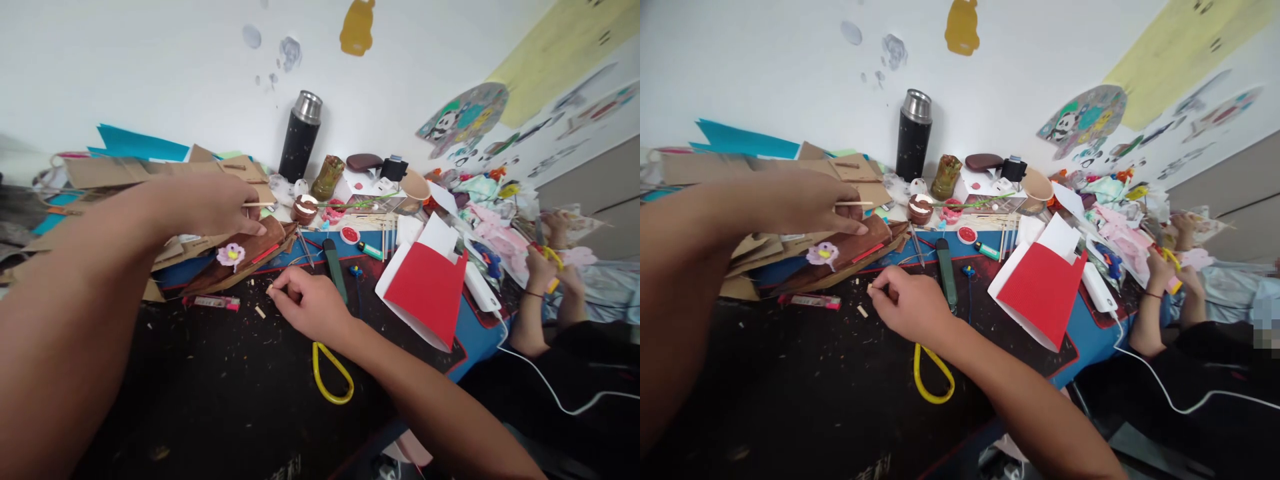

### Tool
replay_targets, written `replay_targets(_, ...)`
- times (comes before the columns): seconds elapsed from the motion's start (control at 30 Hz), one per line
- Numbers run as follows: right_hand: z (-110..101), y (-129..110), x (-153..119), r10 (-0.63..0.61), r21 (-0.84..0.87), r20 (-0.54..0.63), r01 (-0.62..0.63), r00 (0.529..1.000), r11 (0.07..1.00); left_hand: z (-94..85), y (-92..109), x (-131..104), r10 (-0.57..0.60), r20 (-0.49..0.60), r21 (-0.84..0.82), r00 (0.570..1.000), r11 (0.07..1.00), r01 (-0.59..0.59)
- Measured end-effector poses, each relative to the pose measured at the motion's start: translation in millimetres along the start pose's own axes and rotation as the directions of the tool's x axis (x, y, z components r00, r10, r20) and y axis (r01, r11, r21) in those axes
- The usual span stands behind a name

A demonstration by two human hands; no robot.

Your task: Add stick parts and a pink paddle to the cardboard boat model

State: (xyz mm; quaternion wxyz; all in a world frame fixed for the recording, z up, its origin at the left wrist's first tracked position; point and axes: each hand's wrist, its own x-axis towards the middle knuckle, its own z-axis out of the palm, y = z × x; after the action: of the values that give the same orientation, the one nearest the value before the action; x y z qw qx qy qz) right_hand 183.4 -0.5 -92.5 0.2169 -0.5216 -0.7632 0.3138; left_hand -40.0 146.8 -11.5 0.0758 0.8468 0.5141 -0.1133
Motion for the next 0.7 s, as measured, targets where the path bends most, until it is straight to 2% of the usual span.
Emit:
replay_targets(0.13,-14,-6,-7,0.031,-0.097,0.153,-0.016,0.988,0.995,-1.0,1,-1,-0.004,0.000,0.006,1.000,1.000,0.004)
replay_targets(0.3,-18,-11,-9,0.043,-0.239,0.300,0.032,0.953,0.970,2.5,-3,0,0.016,-0.022,-0.031,1.000,0.999,-0.017)
replay_targets(0.4,-17,-13,-7,0.056,-0.301,0.313,0.043,0.948,0.953,4.1,-5,1,0.012,-0.026,-0.053,1.000,0.998,-0.013)
replay_targets(0.57,-14,-16,-5,0.073,-0.329,0.270,0.021,0.960,0.944,3.4,-4,1,0.011,-0.044,-0.029,0.999,1.000,-0.012)
replay_targets(0.7,-9,-20,-3,0.030,-0.326,0.266,0.061,0.963,0.944,1.7,-1,-1,0.006,-0.031,0.003,0.999,1.000,-0.006)
